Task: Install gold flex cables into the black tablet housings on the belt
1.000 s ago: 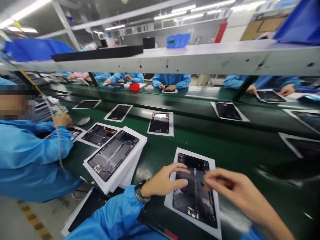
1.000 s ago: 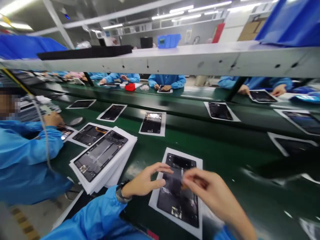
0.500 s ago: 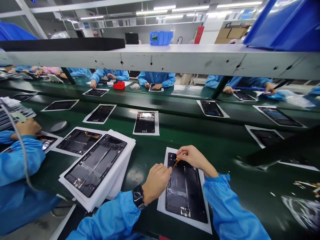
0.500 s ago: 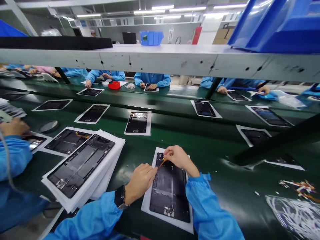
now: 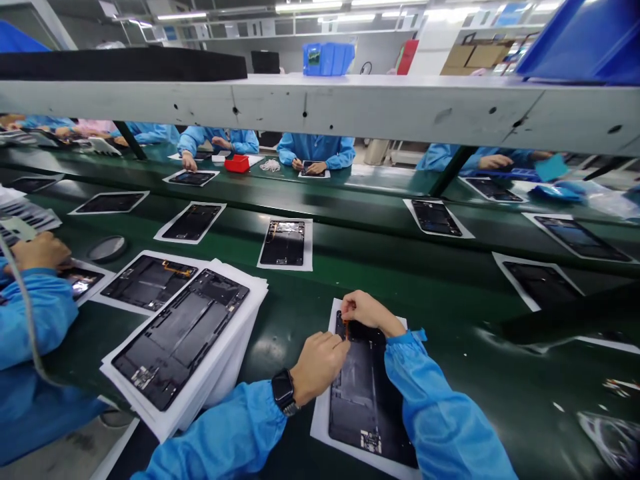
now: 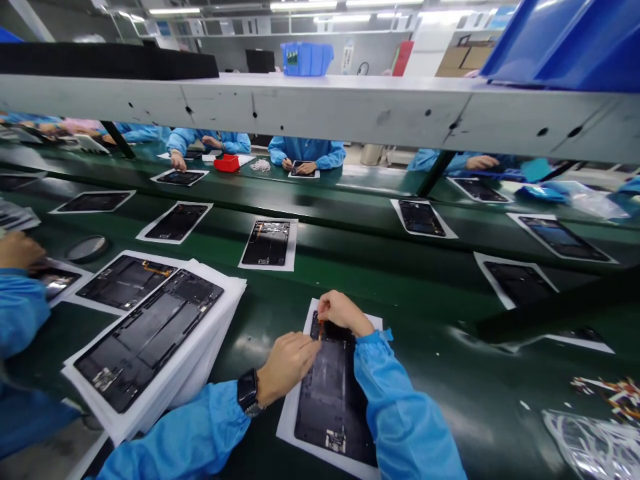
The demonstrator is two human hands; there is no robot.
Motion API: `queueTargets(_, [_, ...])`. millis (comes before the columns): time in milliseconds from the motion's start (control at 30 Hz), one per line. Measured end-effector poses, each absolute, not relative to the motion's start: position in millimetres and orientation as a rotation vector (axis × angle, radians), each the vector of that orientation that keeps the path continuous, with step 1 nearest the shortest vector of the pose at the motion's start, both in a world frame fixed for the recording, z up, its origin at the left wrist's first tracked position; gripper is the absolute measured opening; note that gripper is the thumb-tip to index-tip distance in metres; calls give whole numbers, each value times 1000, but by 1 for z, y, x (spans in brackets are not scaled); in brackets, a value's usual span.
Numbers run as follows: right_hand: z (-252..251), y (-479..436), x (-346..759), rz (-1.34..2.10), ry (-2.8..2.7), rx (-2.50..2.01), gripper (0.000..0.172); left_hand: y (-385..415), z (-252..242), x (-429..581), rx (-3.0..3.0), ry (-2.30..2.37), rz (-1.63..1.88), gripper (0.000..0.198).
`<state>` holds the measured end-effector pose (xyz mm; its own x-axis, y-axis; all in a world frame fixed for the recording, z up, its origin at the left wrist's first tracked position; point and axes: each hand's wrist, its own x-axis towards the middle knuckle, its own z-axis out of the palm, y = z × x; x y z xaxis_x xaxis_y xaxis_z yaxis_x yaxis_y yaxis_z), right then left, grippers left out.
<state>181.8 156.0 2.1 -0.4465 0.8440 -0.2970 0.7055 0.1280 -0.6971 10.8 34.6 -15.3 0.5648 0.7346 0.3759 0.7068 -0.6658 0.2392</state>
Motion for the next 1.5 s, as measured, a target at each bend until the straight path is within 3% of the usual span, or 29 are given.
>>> queueTargets(300, [0,180,180,1152,-2293,-1861,23,33,-16,5,2689,1153,601,21])
queueTargets(567, [13,178,181,1070,-2410,-1902,26,33,-19,4,2668,1143,593,25])
queueTargets(767, [11,149,186,807,-2479,-1924,33,34,-18,2,2648,1141,542,24])
queueTargets(967, [13,137,181,619,-2570,-1872,29,33,-18,2,2639,1175,571,21])
queueTargets(1500, [6,136,190,596,-2540,-1819,24,31,-32,1,2671,1083,706,22])
